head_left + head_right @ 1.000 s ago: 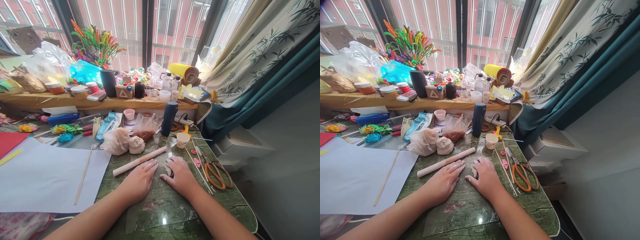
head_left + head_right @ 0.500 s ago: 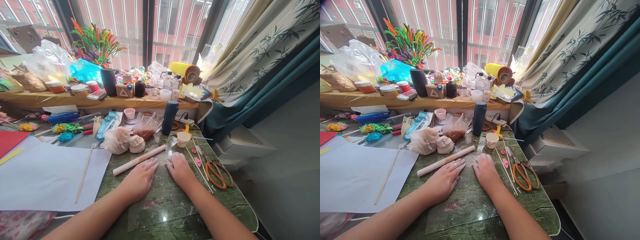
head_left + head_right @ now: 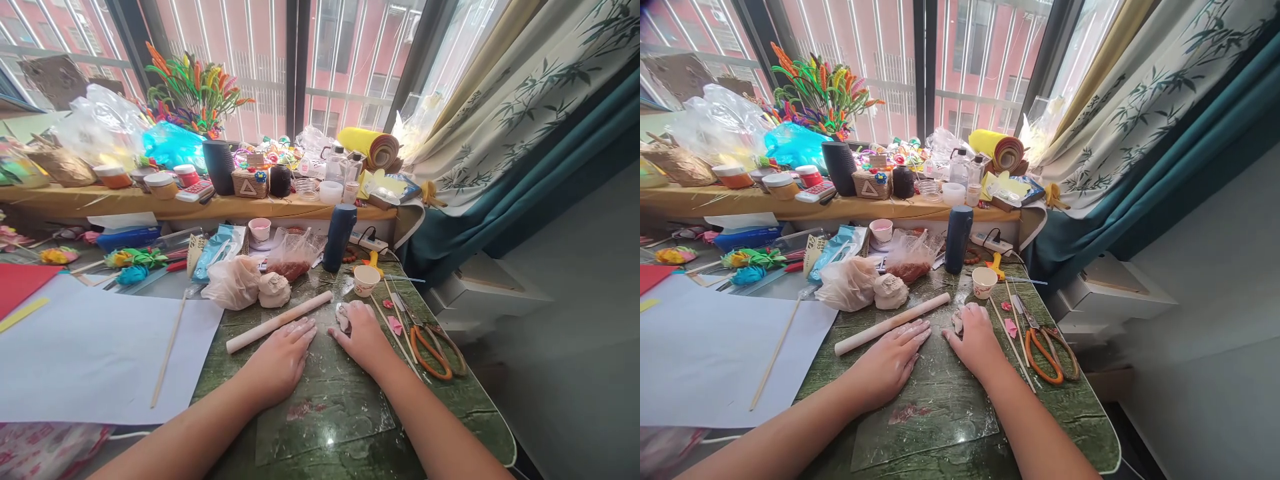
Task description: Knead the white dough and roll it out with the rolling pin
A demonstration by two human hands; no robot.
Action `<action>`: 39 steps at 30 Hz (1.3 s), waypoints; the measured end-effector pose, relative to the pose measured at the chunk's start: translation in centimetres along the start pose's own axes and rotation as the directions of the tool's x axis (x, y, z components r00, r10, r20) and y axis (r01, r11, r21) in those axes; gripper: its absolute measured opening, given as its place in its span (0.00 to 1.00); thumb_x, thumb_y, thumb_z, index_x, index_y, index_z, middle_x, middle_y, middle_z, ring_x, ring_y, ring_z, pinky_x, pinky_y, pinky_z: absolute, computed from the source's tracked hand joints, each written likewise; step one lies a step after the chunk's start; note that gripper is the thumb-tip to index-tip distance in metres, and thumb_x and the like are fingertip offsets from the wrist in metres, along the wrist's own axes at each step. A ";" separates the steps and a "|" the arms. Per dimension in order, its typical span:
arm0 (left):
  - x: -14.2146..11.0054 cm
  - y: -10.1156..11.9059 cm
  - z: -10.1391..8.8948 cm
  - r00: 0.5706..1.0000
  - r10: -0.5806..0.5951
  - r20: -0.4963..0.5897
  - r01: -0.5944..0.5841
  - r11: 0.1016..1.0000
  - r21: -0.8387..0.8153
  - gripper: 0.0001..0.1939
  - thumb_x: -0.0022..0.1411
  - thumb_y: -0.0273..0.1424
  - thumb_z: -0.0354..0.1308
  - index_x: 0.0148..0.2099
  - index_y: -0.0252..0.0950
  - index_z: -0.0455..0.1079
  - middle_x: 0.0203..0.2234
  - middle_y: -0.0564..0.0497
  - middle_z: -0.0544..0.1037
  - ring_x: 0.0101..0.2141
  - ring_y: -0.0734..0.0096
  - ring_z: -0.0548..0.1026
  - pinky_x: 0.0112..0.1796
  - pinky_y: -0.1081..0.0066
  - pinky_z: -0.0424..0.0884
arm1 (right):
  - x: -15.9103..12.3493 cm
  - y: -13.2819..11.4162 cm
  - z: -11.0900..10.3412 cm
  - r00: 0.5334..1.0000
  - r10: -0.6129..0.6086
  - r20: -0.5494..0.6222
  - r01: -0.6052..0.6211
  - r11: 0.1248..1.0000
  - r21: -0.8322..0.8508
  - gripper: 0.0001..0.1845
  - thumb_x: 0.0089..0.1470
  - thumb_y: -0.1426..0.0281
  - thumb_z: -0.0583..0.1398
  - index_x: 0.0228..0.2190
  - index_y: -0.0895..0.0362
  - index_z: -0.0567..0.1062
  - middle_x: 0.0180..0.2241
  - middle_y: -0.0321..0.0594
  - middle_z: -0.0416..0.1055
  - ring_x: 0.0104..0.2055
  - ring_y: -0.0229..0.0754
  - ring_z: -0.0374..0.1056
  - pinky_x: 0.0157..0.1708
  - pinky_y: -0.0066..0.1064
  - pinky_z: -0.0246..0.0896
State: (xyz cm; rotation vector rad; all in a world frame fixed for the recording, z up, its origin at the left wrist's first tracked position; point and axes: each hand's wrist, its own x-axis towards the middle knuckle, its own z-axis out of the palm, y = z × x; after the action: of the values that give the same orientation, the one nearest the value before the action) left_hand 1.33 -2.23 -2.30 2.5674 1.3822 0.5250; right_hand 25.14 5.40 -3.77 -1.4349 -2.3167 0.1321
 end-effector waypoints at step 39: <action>0.2 -0.5 0.8 0.994 -0.062 -0.094 0.061 0.998 -0.010 0.21 0.62 0.18 0.52 0.55 0.35 0.75 0.57 0.43 0.78 0.58 0.55 0.74 0.60 0.51 0.71 | -4.1 -2.7 0.3 0.980 -0.193 0.041 0.190 0.979 0.071 0.06 0.64 0.66 0.61 0.37 0.55 0.71 0.40 0.47 0.71 0.44 0.52 0.65 0.47 0.44 0.64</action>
State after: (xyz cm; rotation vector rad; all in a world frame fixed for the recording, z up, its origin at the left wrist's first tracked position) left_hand 1.34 -1.74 -3.16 2.5150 1.4817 0.6466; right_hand 24.34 0.59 -4.50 -1.1811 -2.4505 0.1886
